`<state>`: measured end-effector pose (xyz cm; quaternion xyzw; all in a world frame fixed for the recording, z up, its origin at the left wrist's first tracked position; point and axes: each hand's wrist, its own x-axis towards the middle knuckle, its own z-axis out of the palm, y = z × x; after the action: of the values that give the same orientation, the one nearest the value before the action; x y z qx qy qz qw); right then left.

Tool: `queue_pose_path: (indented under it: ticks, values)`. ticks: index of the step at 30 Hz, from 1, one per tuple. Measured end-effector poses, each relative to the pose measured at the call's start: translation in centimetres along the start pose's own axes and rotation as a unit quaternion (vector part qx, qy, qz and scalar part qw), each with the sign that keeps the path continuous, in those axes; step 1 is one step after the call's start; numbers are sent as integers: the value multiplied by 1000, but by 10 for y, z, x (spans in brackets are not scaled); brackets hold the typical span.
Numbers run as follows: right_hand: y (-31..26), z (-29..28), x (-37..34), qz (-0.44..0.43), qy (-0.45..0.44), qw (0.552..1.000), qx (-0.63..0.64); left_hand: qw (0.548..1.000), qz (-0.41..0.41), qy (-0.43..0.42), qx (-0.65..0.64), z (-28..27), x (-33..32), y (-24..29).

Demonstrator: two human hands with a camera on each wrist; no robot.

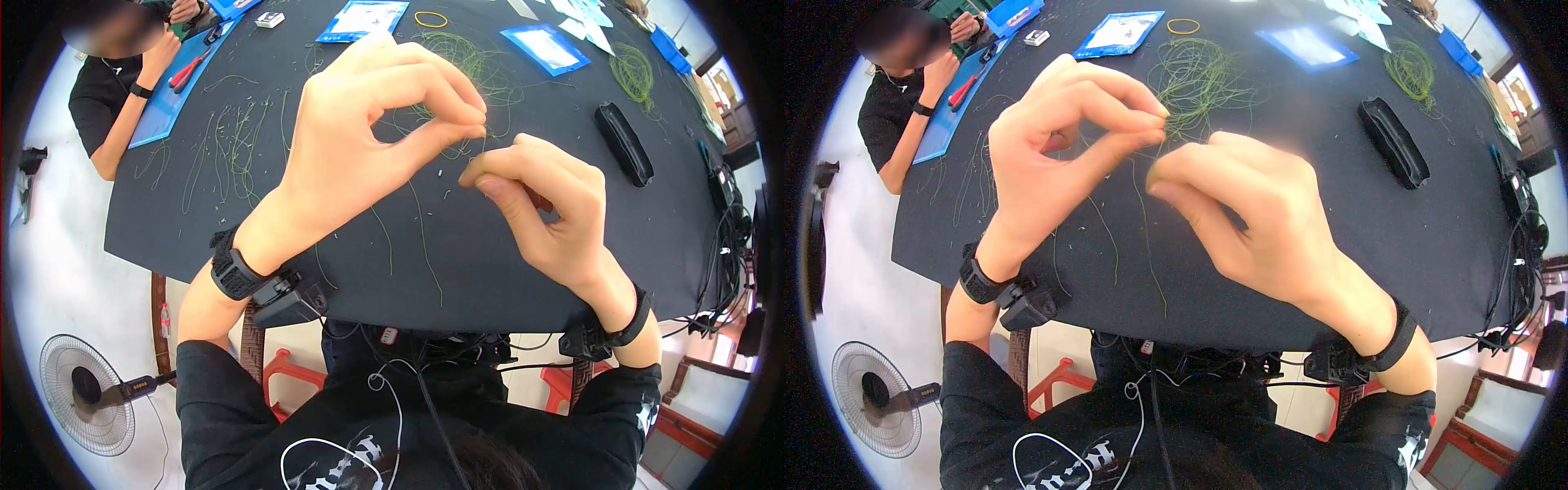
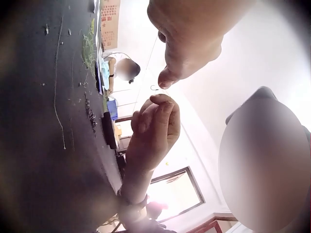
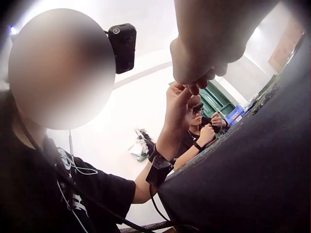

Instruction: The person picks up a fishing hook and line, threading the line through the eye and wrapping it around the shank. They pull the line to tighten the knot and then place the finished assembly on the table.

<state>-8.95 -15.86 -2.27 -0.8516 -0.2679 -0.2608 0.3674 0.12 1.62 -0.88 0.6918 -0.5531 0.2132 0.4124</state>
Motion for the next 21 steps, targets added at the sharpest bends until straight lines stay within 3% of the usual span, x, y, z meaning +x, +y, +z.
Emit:
queue_pose_path:
  ticks: [12, 18, 21]
  values:
    - [-1, -5, 2, 11, -19, 999, 31, 997, 47, -6, 62, 2, 0, 1]
    - [5, -4, 5, 140, 107, 981, 84, 998, 49, -32, 15, 4, -1, 7]
    - [9, -1, 2, 201, 92, 964, 145, 998, 52, -26, -29, 1, 1, 5]
